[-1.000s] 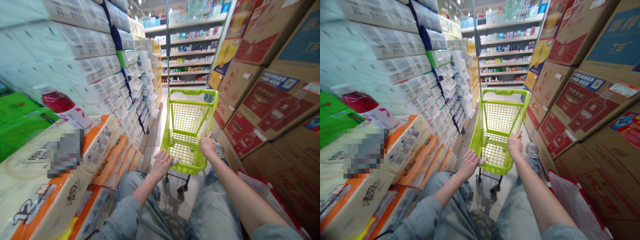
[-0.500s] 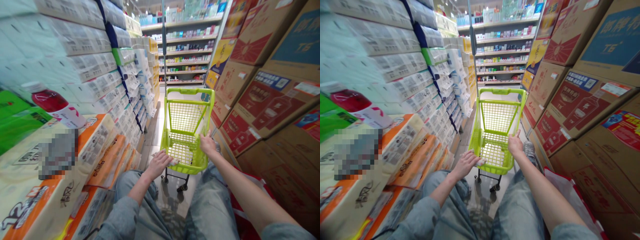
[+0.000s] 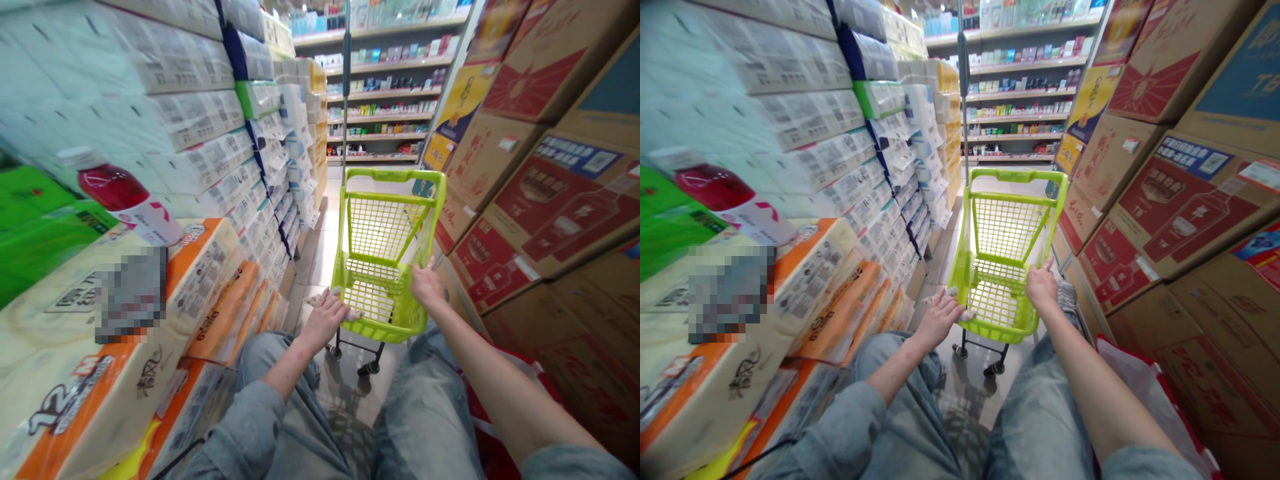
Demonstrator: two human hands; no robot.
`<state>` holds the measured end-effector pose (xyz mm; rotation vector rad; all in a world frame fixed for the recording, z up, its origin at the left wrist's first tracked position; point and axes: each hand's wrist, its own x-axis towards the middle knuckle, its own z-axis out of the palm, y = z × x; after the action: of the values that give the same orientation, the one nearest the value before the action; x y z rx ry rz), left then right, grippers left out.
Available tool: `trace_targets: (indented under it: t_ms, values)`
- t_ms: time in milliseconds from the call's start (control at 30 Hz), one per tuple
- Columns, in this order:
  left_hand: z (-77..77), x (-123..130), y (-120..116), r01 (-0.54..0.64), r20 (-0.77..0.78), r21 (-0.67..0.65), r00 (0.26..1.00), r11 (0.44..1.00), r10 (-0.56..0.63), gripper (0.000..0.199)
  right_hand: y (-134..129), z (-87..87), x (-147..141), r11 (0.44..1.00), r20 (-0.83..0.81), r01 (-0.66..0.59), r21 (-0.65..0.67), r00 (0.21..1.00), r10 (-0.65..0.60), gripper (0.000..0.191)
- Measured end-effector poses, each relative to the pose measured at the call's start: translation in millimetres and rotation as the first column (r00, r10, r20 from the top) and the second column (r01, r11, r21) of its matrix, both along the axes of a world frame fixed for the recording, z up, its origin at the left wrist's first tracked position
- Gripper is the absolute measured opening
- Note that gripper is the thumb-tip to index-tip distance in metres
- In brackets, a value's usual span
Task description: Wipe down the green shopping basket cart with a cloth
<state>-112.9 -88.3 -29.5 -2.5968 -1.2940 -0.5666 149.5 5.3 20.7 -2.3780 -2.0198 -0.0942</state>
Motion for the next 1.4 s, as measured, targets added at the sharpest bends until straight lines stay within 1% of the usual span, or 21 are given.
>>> trace_targets:
  t_ms: [167,300,367,433,500,567,600,633,667,700,767,833,900,933,1000,1067,1133,1200,1233,1300,1400]
  values:
    - [1.0,28.2,-11.5,-0.048,-0.005,0.011,0.999,0.999,0.048,0.020,-5.2,-1.0,-2.7,0.999,-0.025,0.021,0.041,1.000,-0.020,0.036]
    - [-1.2,61.7,-18.0,-0.028,-0.004,0.010,1.000,1.000,0.028,0.018,-5.3,-6.8,-3.8,0.988,0.005,0.006,0.155,1.000,-0.007,0.034]
    - [-2.9,73.8,-17.5,-0.022,0.012,0.001,1.000,1.000,0.022,0.019,-5.8,-8.3,-5.0,0.974,0.065,-0.068,0.216,0.996,0.056,0.034]
    - [-4.1,78.8,-15.0,-0.011,0.014,-0.013,1.000,1.000,0.011,0.022,-8.8,-8.0,-8.8,0.953,0.137,-0.222,0.206,0.971,0.197,0.035]
    - [-3.9,76.2,-11.6,0.012,0.001,-0.028,1.000,1.000,-0.012,0.022,-15.2,-7.0,-15.9,0.900,0.153,-0.430,0.071,0.896,0.416,0.033]
    - [-2.6,68.1,-8.4,0.051,-0.009,-0.050,0.999,0.997,-0.051,0.022,-24.1,-6.6,-25.3,0.798,0.063,-0.585,-0.145,0.799,0.597,0.028]
    - [-2.0,62.7,-6.9,0.069,-0.004,-0.063,0.998,0.996,-0.070,0.023,-28.7,-6.7,-30.2,0.747,0.003,-0.620,-0.237,0.769,0.639,0.027]
    - [-1.8,57.0,-5.5,0.083,0.009,-0.077,0.997,0.994,-0.083,0.025,-33.0,-6.9,-34.9,0.722,-0.039,-0.627,-0.293,0.763,0.646,0.028]
    - [-2.1,51.1,-4.3,0.094,0.032,-0.091,0.995,0.991,-0.092,0.028,-36.6,-7.2,-39.1,0.726,-0.057,-0.616,-0.305,0.773,0.631,0.031]
    - [-3.2,45.1,-3.1,0.102,0.064,-0.102,0.993,0.990,-0.096,0.032,-39.5,-7.4,-43.0,0.751,-0.057,-0.599,-0.278,0.791,0.610,0.035]
    - [-8.1,33.6,-1.2,0.104,0.155,-0.107,0.984,0.989,-0.087,0.037,-42.5,-7.7,-49.5,0.800,-0.043,-0.574,-0.174,0.816,0.576,0.042]
    - [-15.9,22.9,-0.3,0.060,0.283,-0.072,0.958,0.996,-0.037,0.037,-43.0,-7.5,-55.4,0.812,-0.044,-0.573,-0.112,0.819,0.572,0.046]
    - [-24.4,13.3,-1.2,-0.086,0.464,-0.032,0.881,0.996,0.091,0.035,-42.4,-7.1,-61.7,0.808,-0.048,-0.578,-0.116,0.816,0.577,0.047]
    - [-28.2,9.0,-2.2,-0.186,0.564,-0.035,0.808,0.982,0.173,0.035,-42.0,-6.8,-65.1,0.811,-0.047,-0.571,-0.128,0.820,0.571,0.048]
    - [-34.0,2.5,-4.9,-0.357,0.726,-0.107,0.610,0.928,0.318,0.035,-41.4,-6.2,-72.1,0.823,-0.043,-0.550,-0.146,0.834,0.550,0.049]
    - [-38.4,0.2,-7.7,-0.438,0.811,-0.232,0.406,0.869,0.421,0.034,-41.2,-5.5,-78.9,0.829,-0.045,-0.537,-0.157,0.842,0.537,0.049]
    - [-42.6,3.6,-10.0,-0.455,0.833,-0.384,0.203,0.803,0.514,0.031,-41.4,-5.1,-85.0,0.829,-0.048,-0.536,-0.159,0.843,0.536,0.049]
    - [-47.1,12.7,-12.4,-0.406,0.802,-0.540,0.018,0.737,0.597,0.031,-41.9,-5.3,-90.3,0.830,-0.050,-0.534,-0.159,0.844,0.534,0.050]
    - [-49.3,18.7,-13.7,-0.364,0.779,-0.597,-0.049,0.715,0.625,0.032,-42.3,-5.6,-92.6,0.831,-0.052,-0.533,-0.157,0.845,0.532,0.050]
    - [-52.5,30.7,-16.9,-0.283,0.760,-0.643,-0.121,0.712,0.638,0.030,-43.4,-6.5,-96.4,0.833,-0.058,-0.533,-0.152,0.846,0.530,0.051]
    - [-55.6,41.1,-20.7,-0.217,0.763,-0.646,-0.196,0.731,0.616,0.023,-45.5,-7.6,-100.2,0.827,-0.077,-0.542,-0.148,0.840,0.537,0.050]
